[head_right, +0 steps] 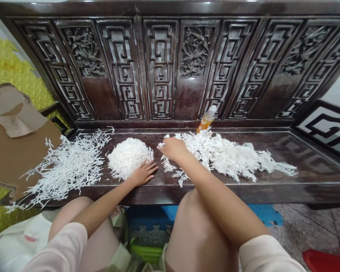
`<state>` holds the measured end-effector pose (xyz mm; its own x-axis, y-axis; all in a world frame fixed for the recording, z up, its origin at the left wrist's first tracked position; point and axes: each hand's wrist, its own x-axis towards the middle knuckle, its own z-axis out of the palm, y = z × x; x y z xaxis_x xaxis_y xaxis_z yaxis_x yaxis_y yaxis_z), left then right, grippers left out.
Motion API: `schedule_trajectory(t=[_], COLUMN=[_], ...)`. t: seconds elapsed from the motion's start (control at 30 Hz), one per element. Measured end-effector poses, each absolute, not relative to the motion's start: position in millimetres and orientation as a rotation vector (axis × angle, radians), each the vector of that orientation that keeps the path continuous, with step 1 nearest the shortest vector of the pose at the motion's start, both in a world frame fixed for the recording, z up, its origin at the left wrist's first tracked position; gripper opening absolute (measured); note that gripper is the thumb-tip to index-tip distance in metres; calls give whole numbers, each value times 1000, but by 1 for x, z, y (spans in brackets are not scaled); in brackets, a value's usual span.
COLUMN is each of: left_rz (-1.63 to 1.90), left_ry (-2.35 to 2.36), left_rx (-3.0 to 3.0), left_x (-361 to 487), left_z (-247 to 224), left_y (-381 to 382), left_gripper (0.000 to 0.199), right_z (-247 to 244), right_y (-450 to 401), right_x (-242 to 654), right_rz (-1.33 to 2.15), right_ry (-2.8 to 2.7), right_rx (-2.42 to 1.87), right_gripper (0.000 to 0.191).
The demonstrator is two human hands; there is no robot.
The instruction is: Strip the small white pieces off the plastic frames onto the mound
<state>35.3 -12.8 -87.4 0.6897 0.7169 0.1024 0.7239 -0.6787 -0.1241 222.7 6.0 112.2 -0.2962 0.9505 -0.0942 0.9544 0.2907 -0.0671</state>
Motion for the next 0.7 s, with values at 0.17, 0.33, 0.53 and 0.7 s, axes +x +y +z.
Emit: schedule_trajectory(t=[0.17, 0.33, 0.53, 0.7], left_rz=[-386, -1167, -1316, -1008], left_ry=[-1177, -2107, -2470, -2492], left_rx=[-2643, -1579, -1099, -1447], left_x=[46, 43, 3, -10], left_z=[-83, -79, -65, -60], left_y=[-31, -52, -23, 12], left_gripper=[40, 48, 54, 56], right_z=[109, 107, 105, 105], right_y=[14, 17, 17, 18], right_x=[226, 226, 218, 214], right_rz=[-210, -257, -278, -281], right_ry=[2470, 2450, 2478, 2497], right_rx=[1874, 1867, 1816, 1779], right_gripper=[44, 46, 46, 45])
